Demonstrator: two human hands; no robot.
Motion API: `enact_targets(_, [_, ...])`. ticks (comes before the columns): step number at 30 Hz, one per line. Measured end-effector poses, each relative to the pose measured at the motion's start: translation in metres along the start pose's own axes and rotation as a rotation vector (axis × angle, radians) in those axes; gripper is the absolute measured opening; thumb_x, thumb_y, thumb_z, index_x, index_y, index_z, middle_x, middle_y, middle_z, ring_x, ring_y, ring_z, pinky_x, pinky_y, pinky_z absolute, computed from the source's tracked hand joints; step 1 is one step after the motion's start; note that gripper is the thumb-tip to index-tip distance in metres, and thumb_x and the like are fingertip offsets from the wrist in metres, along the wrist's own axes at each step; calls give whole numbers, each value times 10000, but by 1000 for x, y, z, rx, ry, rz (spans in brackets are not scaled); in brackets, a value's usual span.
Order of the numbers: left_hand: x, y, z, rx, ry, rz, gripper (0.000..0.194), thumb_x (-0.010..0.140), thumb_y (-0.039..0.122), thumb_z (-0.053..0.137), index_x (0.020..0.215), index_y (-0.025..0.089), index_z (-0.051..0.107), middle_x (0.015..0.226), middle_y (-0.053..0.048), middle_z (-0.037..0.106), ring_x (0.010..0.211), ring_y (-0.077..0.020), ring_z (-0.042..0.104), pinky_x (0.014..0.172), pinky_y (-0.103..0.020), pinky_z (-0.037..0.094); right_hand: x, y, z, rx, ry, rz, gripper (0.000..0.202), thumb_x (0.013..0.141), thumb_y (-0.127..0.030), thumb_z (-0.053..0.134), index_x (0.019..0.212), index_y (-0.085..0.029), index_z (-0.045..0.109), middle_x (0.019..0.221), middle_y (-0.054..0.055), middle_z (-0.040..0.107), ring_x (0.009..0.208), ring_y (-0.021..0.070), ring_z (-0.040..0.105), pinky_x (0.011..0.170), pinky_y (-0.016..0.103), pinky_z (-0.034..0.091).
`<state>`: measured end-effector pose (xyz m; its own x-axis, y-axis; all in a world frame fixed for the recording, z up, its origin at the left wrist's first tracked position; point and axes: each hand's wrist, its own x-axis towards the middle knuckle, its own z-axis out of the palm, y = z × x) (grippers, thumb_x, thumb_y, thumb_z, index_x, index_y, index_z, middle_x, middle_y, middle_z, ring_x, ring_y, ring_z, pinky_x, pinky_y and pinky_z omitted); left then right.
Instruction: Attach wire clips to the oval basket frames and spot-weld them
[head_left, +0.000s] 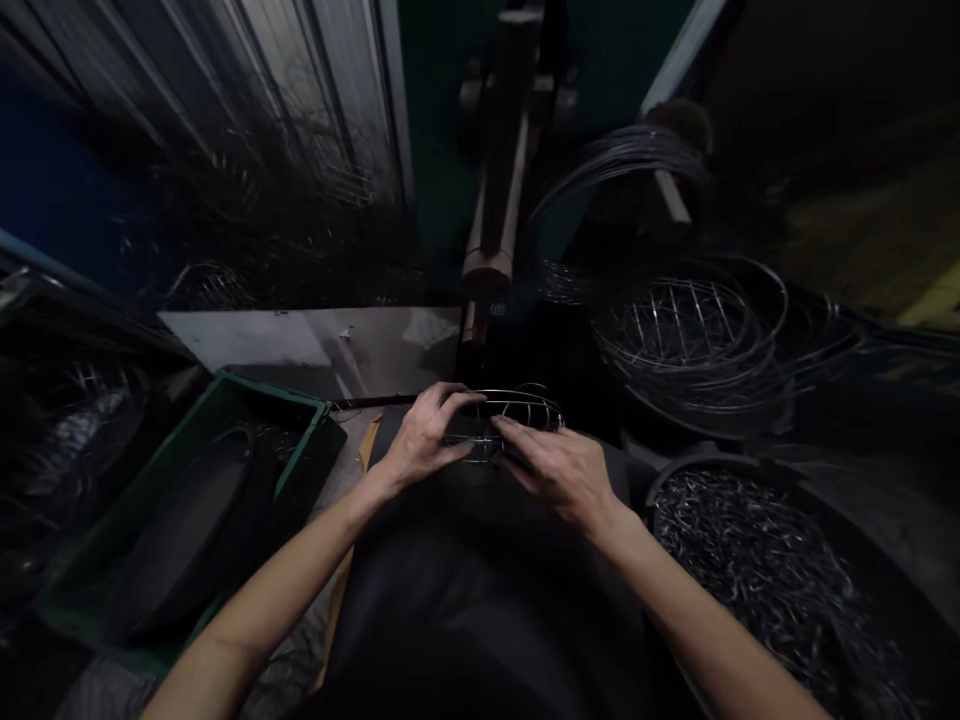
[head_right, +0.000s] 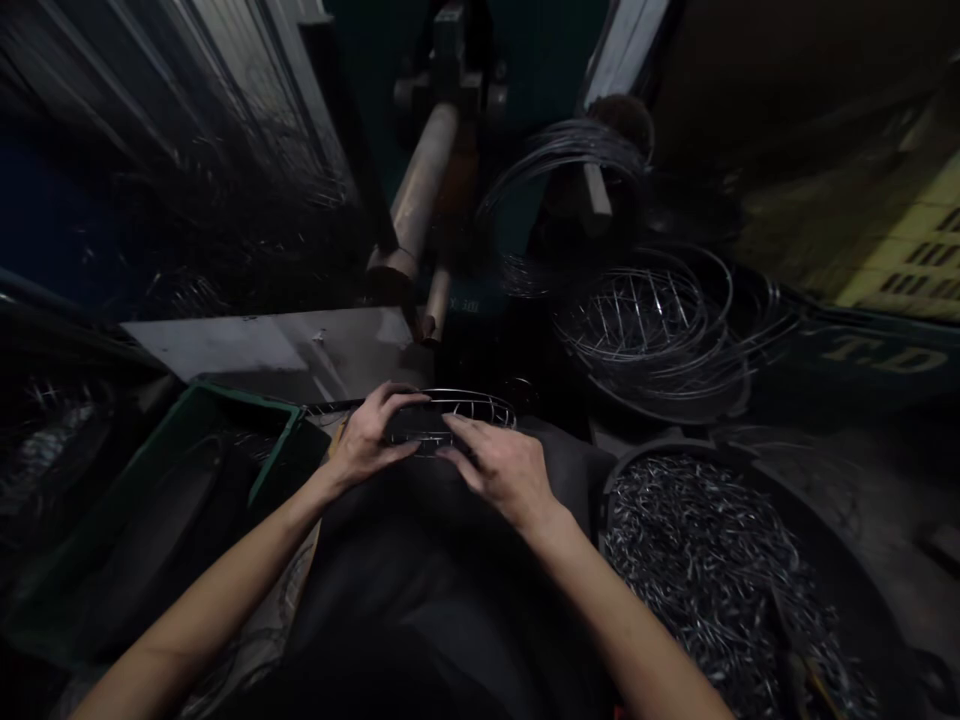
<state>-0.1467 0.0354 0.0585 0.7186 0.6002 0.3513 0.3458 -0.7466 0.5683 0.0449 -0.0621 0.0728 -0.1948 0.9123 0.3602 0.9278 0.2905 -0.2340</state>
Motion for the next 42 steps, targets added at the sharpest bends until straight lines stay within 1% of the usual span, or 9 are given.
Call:
enact_targets(6, [3,2,0,-46,39,-69,472,724,209,649,1167,207,484,1123,-69,517,1049,-201,539,895,-319,464,10,12,0,-190,94,-312,371,852,-139,509,1212,-207,569,1096,5,667,633,71,600,595,257,366])
enact_targets(9, [3,-1,4,-78,28,-101,485,723,226,658,1177,201,489,1147,-79,505,1083,-213,522,924,-337,451,10,17,3,-250,99,-311,434,856,-194,519,1290,-197,496,1197,25,609,642,76,601,600,267,361])
enact_targets(11, [3,-1,5,-91,29,-116,502,714,224,664,1184,206,489,1157,-79,502,1096,-222,516,934,-351,447,9,18,5,-307,16,-281,469,857,-246,511,1317,-169,465,1249,53,566,636,96,606,597,284,368])
enact_targets(15, [5,1,4,-98,27,-98,498,719,201,647,1188,222,483,1156,-71,497,1100,-221,509,940,-361,441,9,15,3,-348,-89,-284,464,808,-140,506,1271,-170,516,1245,55,570,583,99,598,586,299,369])
enact_targets(21, [7,3,-1,-115,40,-94,468,714,173,640,1152,212,482,1107,-61,511,1040,-202,532,897,-331,459,23,14,-5,-262,117,-393,288,832,-136,508,1071,-225,643,1013,-25,698,523,60,550,559,271,326])
enact_targets(25, [13,-1,-2,-142,44,-85,477,706,198,654,1149,209,478,1113,-67,504,1052,-212,527,904,-341,455,27,25,1,-271,201,-410,273,824,-162,555,1072,-241,640,1063,-24,680,532,57,536,568,272,311])
enact_targets(32, [14,-9,3,-123,46,-64,494,735,195,643,1194,203,462,1165,-93,482,1108,-227,493,949,-371,432,29,37,12,-257,151,-406,310,833,-172,545,1123,-257,616,1064,-12,683,576,62,562,596,264,306])
enact_targets(37, [12,-8,2,-84,51,-59,457,762,221,623,1193,226,468,1163,-82,481,1103,-225,498,954,-385,431,36,32,7,-238,161,-417,206,828,-193,560,995,-252,665,951,-27,716,555,56,556,584,261,304])
enact_targets(42, [16,-8,-2,-121,14,-82,493,730,190,642,1189,219,463,1146,-85,477,1100,-226,502,922,-360,453,36,27,2,-305,193,-452,204,841,-168,554,997,-240,663,1051,-24,689,546,52,509,572,274,317])
